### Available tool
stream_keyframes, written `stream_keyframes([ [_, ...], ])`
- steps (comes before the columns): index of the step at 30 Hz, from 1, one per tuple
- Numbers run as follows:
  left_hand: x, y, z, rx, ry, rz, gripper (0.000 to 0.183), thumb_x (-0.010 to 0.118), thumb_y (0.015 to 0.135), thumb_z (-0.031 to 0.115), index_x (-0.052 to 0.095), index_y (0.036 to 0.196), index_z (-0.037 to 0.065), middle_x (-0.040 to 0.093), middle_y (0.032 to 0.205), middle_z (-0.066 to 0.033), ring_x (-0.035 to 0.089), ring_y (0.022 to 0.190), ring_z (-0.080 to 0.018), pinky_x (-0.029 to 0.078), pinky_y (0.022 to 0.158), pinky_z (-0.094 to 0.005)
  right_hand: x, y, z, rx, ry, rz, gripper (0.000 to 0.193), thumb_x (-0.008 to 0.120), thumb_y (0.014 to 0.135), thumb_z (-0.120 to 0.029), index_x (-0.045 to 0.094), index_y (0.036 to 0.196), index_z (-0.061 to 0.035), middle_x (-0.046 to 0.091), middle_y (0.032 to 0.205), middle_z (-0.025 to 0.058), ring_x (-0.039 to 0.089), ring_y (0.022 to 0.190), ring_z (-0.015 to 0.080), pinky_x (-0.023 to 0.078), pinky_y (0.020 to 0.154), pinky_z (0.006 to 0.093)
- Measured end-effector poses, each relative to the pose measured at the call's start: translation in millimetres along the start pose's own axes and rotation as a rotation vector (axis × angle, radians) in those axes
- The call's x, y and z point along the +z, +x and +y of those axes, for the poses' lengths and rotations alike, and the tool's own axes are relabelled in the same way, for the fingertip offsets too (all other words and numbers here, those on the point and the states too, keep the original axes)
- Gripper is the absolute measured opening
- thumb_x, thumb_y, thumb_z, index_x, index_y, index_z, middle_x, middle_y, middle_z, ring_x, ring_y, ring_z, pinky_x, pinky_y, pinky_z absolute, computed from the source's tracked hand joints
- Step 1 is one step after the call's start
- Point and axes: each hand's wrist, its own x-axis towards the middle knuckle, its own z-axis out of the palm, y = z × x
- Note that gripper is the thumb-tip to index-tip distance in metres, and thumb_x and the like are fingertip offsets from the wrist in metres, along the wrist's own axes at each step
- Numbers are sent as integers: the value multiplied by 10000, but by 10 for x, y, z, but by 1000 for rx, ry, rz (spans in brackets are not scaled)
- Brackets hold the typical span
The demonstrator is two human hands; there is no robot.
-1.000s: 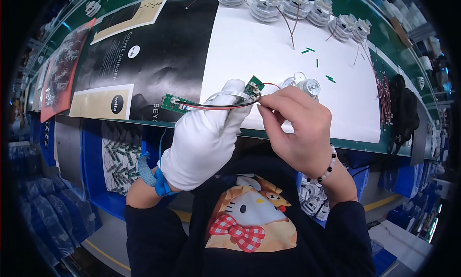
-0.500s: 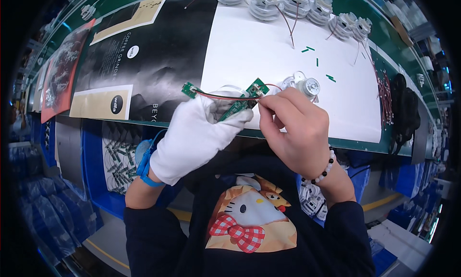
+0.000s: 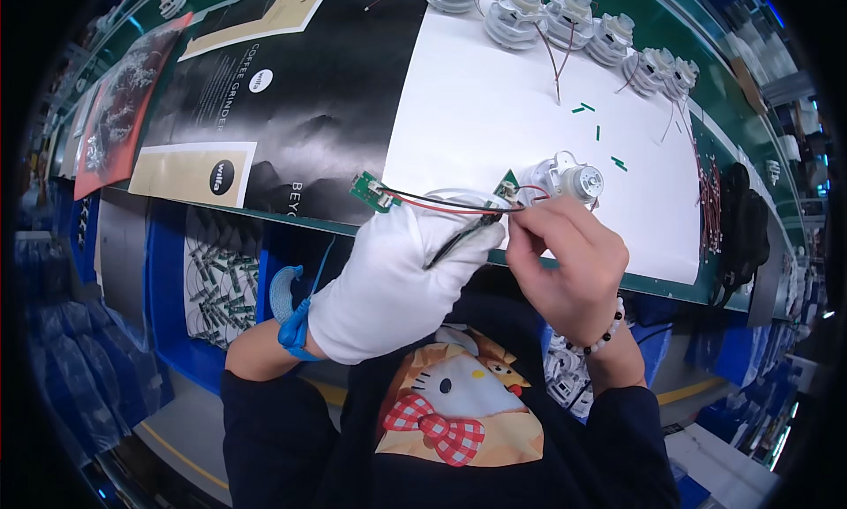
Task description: The person assembles small electronic components on a factory assembly line. They pick up white circular motor-like units, connect wires to green circuit boards, and place the finished assemblies onto a moving conveyor belt. The process is repetitive, involving handling multiple units one by one.
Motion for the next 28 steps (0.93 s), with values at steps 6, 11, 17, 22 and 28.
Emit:
stream_keyframes([
  [6, 30, 50, -70, 156, 116, 17, 146, 608, 819, 59, 616, 936, -28, 622, 741, -101, 562, 611, -125, 453, 571, -257, 8, -6, 29, -9, -65, 0, 161, 632, 655, 118, 582, 784, 36, 572, 707, 92, 569, 538, 156, 457, 488, 228],
  [11, 6, 104, -47, 36, 72, -29, 144, 600, 830, 72, 616, 930, -29, 616, 724, -95, 548, 606, -105, 446, 562, -246, -70, -49, 45, 56, -54, -69, 252, 685, 633, 32, 600, 869, 8, 575, 782, 104, 598, 628, 237, 482, 521, 284],
  [17, -221, 189, -189, -285, 34, -57, 145, 589, 849, 118, 624, 873, -20, 559, 630, 22, 457, 550, -17, 383, 505, -181, -400, -130, 238, 100, -278, 92, 900, 816, 548, -142, 331, 1284, 37, 453, 1236, 210, 500, 1087, 344, 431, 904, 364],
  [22, -216, 323, -446, -195, 59, 29, 238, 570, 844, 104, 580, 1031, -43, 638, 835, -111, 603, 728, -139, 473, 651, -264, -86, -317, 774, 344, 2, -86, 1047, 801, 562, -237, 183, 1352, 60, 488, 1187, 225, 502, 1100, 329, 393, 951, 349],
  [28, -435, 11, -992, -169, -371, 155, 633, 603, 837, 259, 303, 1331, 0, 492, 1156, -186, 548, 965, -215, 493, 751, -262, -372, 91, 714, 577, 536, -179, 1058, 809, 589, -294, 158, 1379, -26, 456, 1252, 176, 516, 1091, 274, 380, 944, 313],
])
